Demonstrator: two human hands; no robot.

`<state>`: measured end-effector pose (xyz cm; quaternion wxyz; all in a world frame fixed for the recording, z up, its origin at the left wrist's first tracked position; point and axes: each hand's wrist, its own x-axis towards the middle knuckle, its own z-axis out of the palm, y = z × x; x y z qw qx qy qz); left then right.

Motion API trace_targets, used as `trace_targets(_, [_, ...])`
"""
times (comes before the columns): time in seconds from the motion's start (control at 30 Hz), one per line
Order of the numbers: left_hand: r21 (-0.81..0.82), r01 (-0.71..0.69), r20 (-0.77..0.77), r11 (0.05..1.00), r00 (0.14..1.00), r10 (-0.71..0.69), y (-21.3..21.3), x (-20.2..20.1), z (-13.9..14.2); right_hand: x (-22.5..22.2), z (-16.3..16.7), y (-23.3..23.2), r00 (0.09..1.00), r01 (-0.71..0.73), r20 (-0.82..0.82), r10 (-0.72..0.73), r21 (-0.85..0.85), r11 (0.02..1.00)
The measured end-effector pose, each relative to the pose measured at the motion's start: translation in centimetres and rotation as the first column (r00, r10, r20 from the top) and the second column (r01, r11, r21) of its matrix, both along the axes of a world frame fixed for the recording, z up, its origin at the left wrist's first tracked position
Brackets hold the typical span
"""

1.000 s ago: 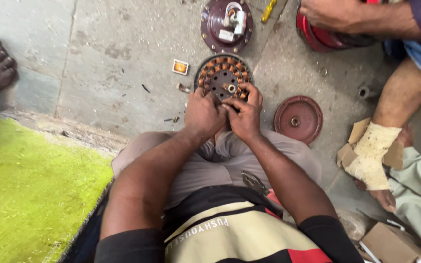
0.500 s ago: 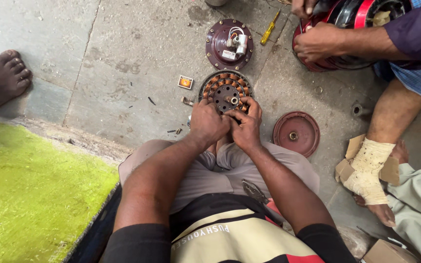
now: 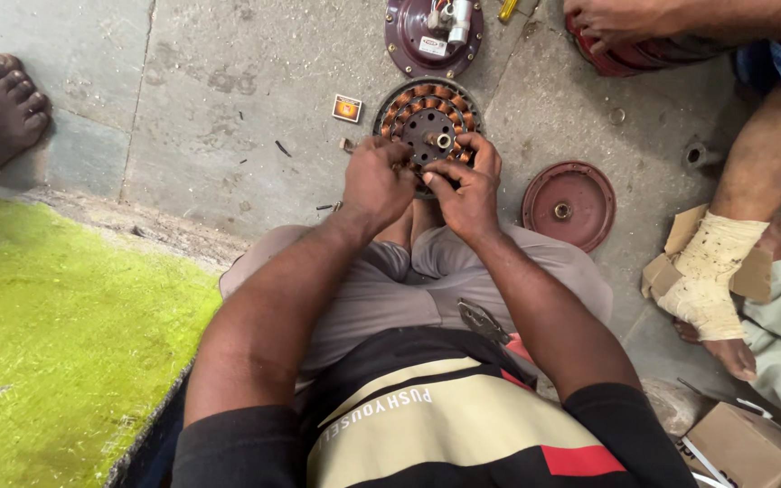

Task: The person sits on the floor working on a copper-wound motor stator. They use pliers to trim and adjust wire ends, manipulate the windings by hand, then strike a match and hold the flame to the coil wires, moving the lit match around the stator before setting the matchbox down and continuing to handle the windings.

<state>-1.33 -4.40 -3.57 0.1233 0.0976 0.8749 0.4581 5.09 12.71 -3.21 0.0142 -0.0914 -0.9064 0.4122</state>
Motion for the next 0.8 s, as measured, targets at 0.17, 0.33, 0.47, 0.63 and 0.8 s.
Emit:
trace_targets(0.17, [0.046, 0.057, -0.082, 0.997, 0.995, -0.054, 0.5, 0.2, 0.8, -0.2, 0.5, 0.0, 1.0, -0.002, 0.024, 0.002, -0.01, 1.0])
trace_targets(0.33, [0.03, 0.083, -0.002, 0.996, 0.997, -0.083, 0.5, 0.5, -0.2, 0.3, -0.6, 0.4, 1.0, -0.012, 0.017, 0.012, 0.009, 1.0])
trace_targets(0.47, [0.031, 0.129, -0.193, 0.991, 0.974, -0.121, 1.2, 0.7, -0.9, 0.5, -1.9, 1.0, 0.999, -0.033, -0.025, 0.032, -0.044, 0.999])
trace_targets(0.63, [-0.228, 0.064, -0.037, 0.972, 0.997, -0.074, 3.0, -0.1, 0.4, -0.1, -3.1, 2.0, 0.992, -0.089, -0.08, 0.093, 0.05, 0.995])
trace_targets(0.8, [-0.293, 0.043, 0.112, 0.955, 0.994, -0.011, 3.9, -0.4, 1.6, -0.1, -3.5, 2.6, 0.996, -0.069, -0.053, 0.074, 0.105, 0.992])
